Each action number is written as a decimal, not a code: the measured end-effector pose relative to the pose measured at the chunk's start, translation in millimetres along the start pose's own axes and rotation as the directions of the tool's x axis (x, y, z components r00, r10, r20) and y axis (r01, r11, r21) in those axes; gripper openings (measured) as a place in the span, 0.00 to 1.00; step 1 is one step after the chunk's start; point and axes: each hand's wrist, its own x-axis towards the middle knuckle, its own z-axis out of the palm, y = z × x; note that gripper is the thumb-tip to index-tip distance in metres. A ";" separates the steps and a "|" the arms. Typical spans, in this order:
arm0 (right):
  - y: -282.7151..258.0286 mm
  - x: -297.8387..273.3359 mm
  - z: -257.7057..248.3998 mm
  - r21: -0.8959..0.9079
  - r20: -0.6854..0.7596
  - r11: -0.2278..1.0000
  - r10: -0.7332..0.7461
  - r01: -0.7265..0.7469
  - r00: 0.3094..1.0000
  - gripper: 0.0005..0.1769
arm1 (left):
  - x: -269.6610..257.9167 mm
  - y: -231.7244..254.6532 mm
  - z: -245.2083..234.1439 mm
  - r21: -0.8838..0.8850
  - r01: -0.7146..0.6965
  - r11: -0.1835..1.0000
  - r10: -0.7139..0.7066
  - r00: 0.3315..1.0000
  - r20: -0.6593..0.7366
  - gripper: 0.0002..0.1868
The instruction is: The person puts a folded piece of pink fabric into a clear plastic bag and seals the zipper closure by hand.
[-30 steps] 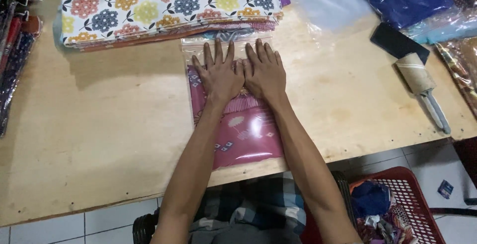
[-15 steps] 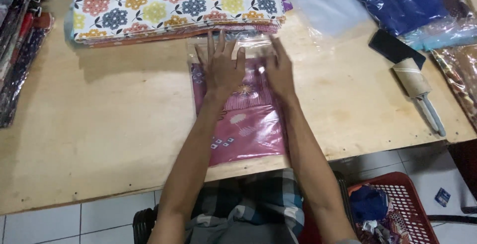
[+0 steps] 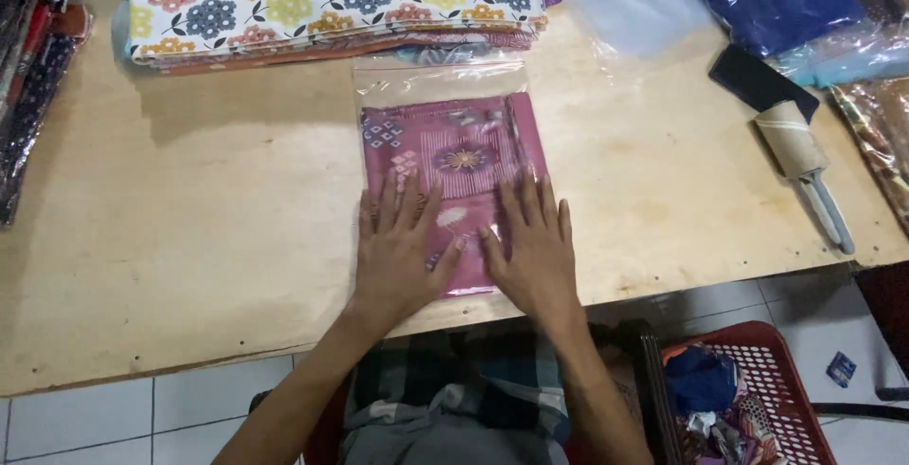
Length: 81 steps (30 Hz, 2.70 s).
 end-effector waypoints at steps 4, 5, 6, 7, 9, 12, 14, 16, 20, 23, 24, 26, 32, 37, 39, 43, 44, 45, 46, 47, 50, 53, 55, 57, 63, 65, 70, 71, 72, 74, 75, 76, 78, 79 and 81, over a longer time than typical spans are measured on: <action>-0.2 0.0 12.0 -0.089 -0.001 0.996 0.025 -0.025 1.000 0.40 | -2.1 -2.8 7.1 0.002 0.048 0.999 -0.048 0.995 0.084 0.40; 0.5 -0.6 12.7 -0.094 0.000 0.995 0.026 -0.026 1.000 0.40 | -1.9 -2.2 5.0 0.004 0.057 0.998 -0.057 0.992 0.109 0.40; 2.0 -1.1 14.1 -0.095 0.001 0.995 0.029 -0.028 1.000 0.40 | -2.0 -1.6 5.1 0.002 0.056 0.998 -0.055 0.992 0.111 0.40; 3.3 -1.8 15.5 -0.111 0.014 0.993 0.042 -0.040 0.999 0.40 | -2.2 -1.1 5.1 -0.003 0.064 0.998 -0.063 0.990 0.129 0.40; 3.5 0.0 16.7 -0.124 0.028 0.991 0.050 -0.046 0.998 0.40 | -0.7 -1.9 3.6 -0.002 0.076 0.997 -0.075 0.987 0.146 0.40; 3.9 0.8 18.3 -0.120 0.023 0.991 0.062 -0.059 0.998 0.40 | -0.1 -2.5 4.3 -0.008 0.079 0.997 -0.076 0.985 0.156 0.40; 4.8 1.1 18.5 -0.124 0.013 0.991 0.059 -0.057 0.998 0.40 | 0.3 -2.6 5.1 -0.036 0.090 0.995 -0.083 0.982 0.171 0.40; 6.0 1.7 20.8 -0.134 0.011 0.989 0.059 -0.057 0.998 0.40 | -0.6 -4.1 7.5 -0.028 0.091 0.995 -0.085 0.981 0.174 0.40; 3.7 1.6 16.1 -0.110 0.057 0.991 0.085 -0.079 0.995 0.40 | -1.0 -4.5 8.2 -0.007 0.095 0.995 -0.092 0.980 0.176 0.40; 6.7 3.9 18.9 -0.117 0.068 0.990 0.089 -0.081 0.994 0.40 | -0.5 -7.3 10.0 -0.014 0.087 0.996 -0.084 0.983 0.161 0.40; 5.5 4.5 14.5 -0.119 0.065 0.990 0.089 -0.081 0.994 0.40 | 2.5 -5.9 4.4 -0.015 0.086 0.996 -0.082 0.984 0.158 0.40; 3.1 5.0 5.1 -0.074 0.104 0.995 0.073 -0.065 0.992 0.39 | 8.3 -2.4 -7.2 -0.061 0.166 0.984 -0.151 0.968 0.203 0.34; 36.5 41.3 16.4 0.019 0.168 0.998 0.050 -0.054 0.985 0.42 | 49.5 -24.0 2.4 -0.016 0.126 0.992 -0.125 0.991 0.056 0.34; 6.5 104.5 -3.9 0.039 -0.058 0.998 -0.053 0.055 0.997 0.38 | 92.3 -36.5 29.8 0.044 0.128 0.991 -0.130 0.991 0.039 0.35; 13.9 123.9 11.0 0.014 -0.099 0.997 -0.071 0.072 0.993 0.39 | 98.2 -41.6 35.4 0.061 0.144 0.988 -0.147 0.988 0.041 0.36; 20.0 131.9 24.5 -0.079 -0.031 0.997 -0.025 0.023 0.999 0.41 | 100.2 -43.9 31.3 -0.010 0.186 0.982 -0.183 0.975 0.124 0.37; 21.2 131.5 26.0 -0.084 0.008 0.996 -0.010 0.011 1.000 0.42 | 100.0 -44.1 32.7 -0.011 0.192 0.981 -0.188 0.972 0.138 0.38; 20.4 129.8 24.6 -0.087 0.011 0.996 -0.008 0.009 1.000 0.42 | 98.9 -42.8 32.6 -0.014 0.192 0.981 -0.188 0.972 0.140 0.38; 18.7 129.3 23.0 -0.089 0.022 0.996 0.001 0.001 1.000 0.42 | 98.8 -42.6 31.4 -0.006 0.194 0.981 -0.191 0.971 0.145 0.38; 17.0 128.8 21.3 -0.091 0.033 0.996 0.010 -0.007 0.999 0.41 | 98.7 -42.3 30.3 0.002 0.196 0.981 -0.194 0.970 0.150 0.38; 16.6 130.3 21.4 -0.110 0.052 0.994 0.022 -0.016 0.998 0.41 | 99.4 -44.7 32.4 0.019 0.185 0.983 -0.185 0.970 0.159 0.38; 15.9 129.3 20.4 -0.123 0.046 0.992 0.016 -0.010 0.999 0.41 | 100.2 -46.6 34.9 0.008 0.186 0.983 -0.185 0.969 0.164 0.38; 17.6 128.7 23.9 -0.126 0.040 0.992 0.011 -0.006 0.999 0.41 | 98.2 -46.6 33.6 -0.007 0.189 0.982 -0.185 0.969 0.164 0.38; 20.8 132.0 26.2 -0.132 0.022 0.991 0.002 0.001 1.000 0.41 | 100.6 -48.3 35.4 -0.021 0.186 0.982 -0.180 0.972 0.152 0.38; 57.8 155.6 50.7 -0.058 0.011 0.998 -0.005 0.006 1.000 0.42 | 117.8 -69.4 33.7 -0.116 0.257 0.959 -0.250 0.965 0.075 0.31; 87.4 175.3 71.5 0.144 -0.185 0.963 -0.198 0.226 0.963 0.18 | 132.2 -92.0 50.0 -0.063 0.427 0.902 -0.432 0.897 -0.097 0.33; 85.2 206.6 42.5 0.263 -0.206 0.963 0.123 -0.066 0.971 0.37 | 182.8 -163.9 99.3 -0.218 0.477 0.852 -0.510 0.850 -0.134 0.40; 92.8 218.1 43.5 0.270 -0.223 0.954 0.194 -0.131 0.955 0.40 | 194.0 -179.7 114.9 -0.265 0.485 0.833 -0.528 0.840 -0.124 0.44; 100.5 229.3 48.4 0.271 -0.225 0.954 0.191 -0.127 0.955 0.40 | 196.0 -175.7 105.6 -0.264 0.485 0.834 -0.529 0.839 -0.128 0.44; 118.1 251.3 58.3 0.427 -0.153 0.867 0.349 -0.257 0.924 0.43 | 200.5 -166.2 89.3 -0.459 0.568 0.683 -0.633 0.774 0.017 0.29; 113.0 250.0 54.5 0.428 -0.153 0.866 0.350 -0.258 0.924 0.43 | 196.7 -165.9 80.8 -0.459 0.568 0.684 -0.632 0.775 0.017 0.29; 109.7 247.6 50.0 0.508 -0.139 0.828 0.351 -0.238 0.926 0.34 | 193.5 -164.1 73.7 -0.561 0.501 0.659 -0.599 0.800 0.011 0.22; 108.2 241.0 40.3 0.583 -0.124 0.781 0.356 -0.222 0.926 0.26 | 184.6 -159.1 58.4 -0.656 0.430 0.621 -0.565 0.825 0.006 0.15; 109.7 236.5 35.2 0.656 -0.141 0.743 0.293 -0.132 0.946 0.23 | 178.4 -156.0 49.8 -0.755 0.316 0.575 -0.497 0.868 -0.015 0.11; 105.9 226.3 29.3 0.722 -0.164 0.691 0.230 -0.042 0.959 0.19 | 170.8 -155.8 41.8 -0.837 0.200 0.510 -0.429 0.902 -0.046 0.07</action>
